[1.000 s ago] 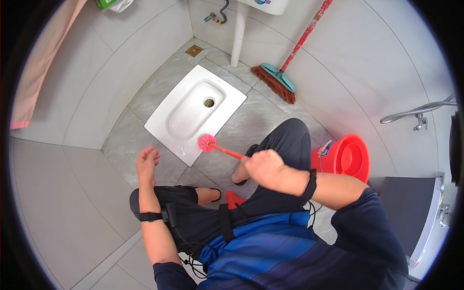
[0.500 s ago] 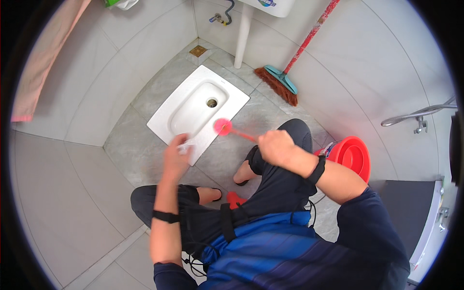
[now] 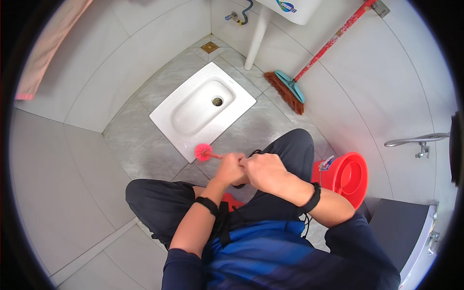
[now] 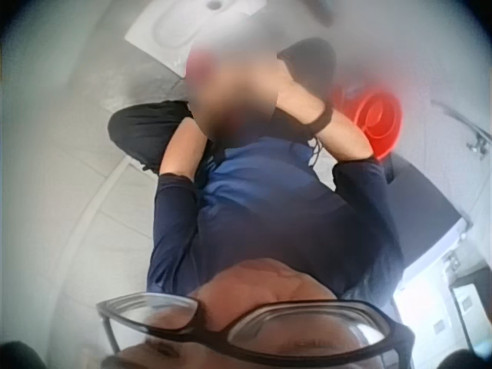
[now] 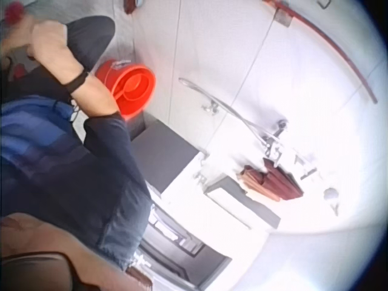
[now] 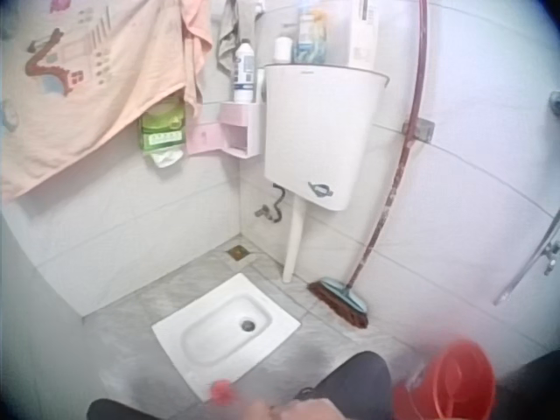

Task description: The person cleans a squat toilet using a long-handled brush, scrubbing the inner surface and around the drain.

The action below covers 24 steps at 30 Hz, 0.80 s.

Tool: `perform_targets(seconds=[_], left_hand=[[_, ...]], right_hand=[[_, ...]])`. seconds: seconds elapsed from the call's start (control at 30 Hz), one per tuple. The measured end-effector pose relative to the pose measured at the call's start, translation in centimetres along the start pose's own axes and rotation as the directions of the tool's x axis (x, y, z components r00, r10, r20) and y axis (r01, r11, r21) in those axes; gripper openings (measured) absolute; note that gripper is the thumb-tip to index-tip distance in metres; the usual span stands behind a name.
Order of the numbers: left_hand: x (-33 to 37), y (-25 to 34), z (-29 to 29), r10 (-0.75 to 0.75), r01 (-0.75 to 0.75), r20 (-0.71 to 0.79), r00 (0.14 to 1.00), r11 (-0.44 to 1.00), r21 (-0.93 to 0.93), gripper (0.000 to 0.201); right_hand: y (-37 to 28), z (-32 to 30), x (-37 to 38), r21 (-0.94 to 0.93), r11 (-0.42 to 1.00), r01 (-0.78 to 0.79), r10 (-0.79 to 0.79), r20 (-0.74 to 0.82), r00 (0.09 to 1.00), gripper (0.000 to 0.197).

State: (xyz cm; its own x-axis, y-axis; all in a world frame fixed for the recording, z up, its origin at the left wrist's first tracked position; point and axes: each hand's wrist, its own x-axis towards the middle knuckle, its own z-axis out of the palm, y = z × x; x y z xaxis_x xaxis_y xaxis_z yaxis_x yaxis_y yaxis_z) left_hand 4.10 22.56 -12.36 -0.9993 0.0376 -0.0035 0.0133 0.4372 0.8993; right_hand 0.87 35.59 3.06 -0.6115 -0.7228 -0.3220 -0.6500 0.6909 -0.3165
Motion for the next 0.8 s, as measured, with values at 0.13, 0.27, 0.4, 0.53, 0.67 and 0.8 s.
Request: perform_targets(seconds=[0.13,0.27,0.4,0.53,0.67,0.8], left_hand=[[5.1,0.8,3.9,0.180,-0.184,-0.066,0.982,0.980,-0.077,0.024],[7.5,0.7,5.1,0.208,-0.208,-0.022,0.978,0.978,0.016,0.024],[4.6,-0.5,3.6,0.276,-0.262,-0.122,0.954,0.958,0.120,0.020],[0.0,0.2,0.4,-0.108,0.104,-0.126,0.986,0.994,-0.039,0.015],[1.2,1.3,1.0,-0.069,0.062,-0.090,0.994,0.995,-0.074,0.013],[6.7,-1.1,4.6,0.228,-0.227,0.004,0.974,0.965,0.134,0.022]], right_hand=[[1.8,-1.0,0.0,-0.259,0.960,-0.108,0.101,-0.039,0.994,0.015],[3.9,-1.4,0.9,-0.292,0.946,-0.140,0.120,-0.086,0.989,0.011],[2.6,-1.7,1.9,-0.199,0.977,-0.077,0.075,-0.017,0.997,0.015],[0.9,-0.3,2.8,-0.085,0.996,-0.020,0.030,0.112,0.993,0.032],[1.4,-1.3,1.7,-0.070,0.992,-0.105,0.112,0.108,0.988,0.034],[2.9,-0.9,1.1,-0.327,0.938,-0.114,0.107,-0.040,0.993,0.013]])
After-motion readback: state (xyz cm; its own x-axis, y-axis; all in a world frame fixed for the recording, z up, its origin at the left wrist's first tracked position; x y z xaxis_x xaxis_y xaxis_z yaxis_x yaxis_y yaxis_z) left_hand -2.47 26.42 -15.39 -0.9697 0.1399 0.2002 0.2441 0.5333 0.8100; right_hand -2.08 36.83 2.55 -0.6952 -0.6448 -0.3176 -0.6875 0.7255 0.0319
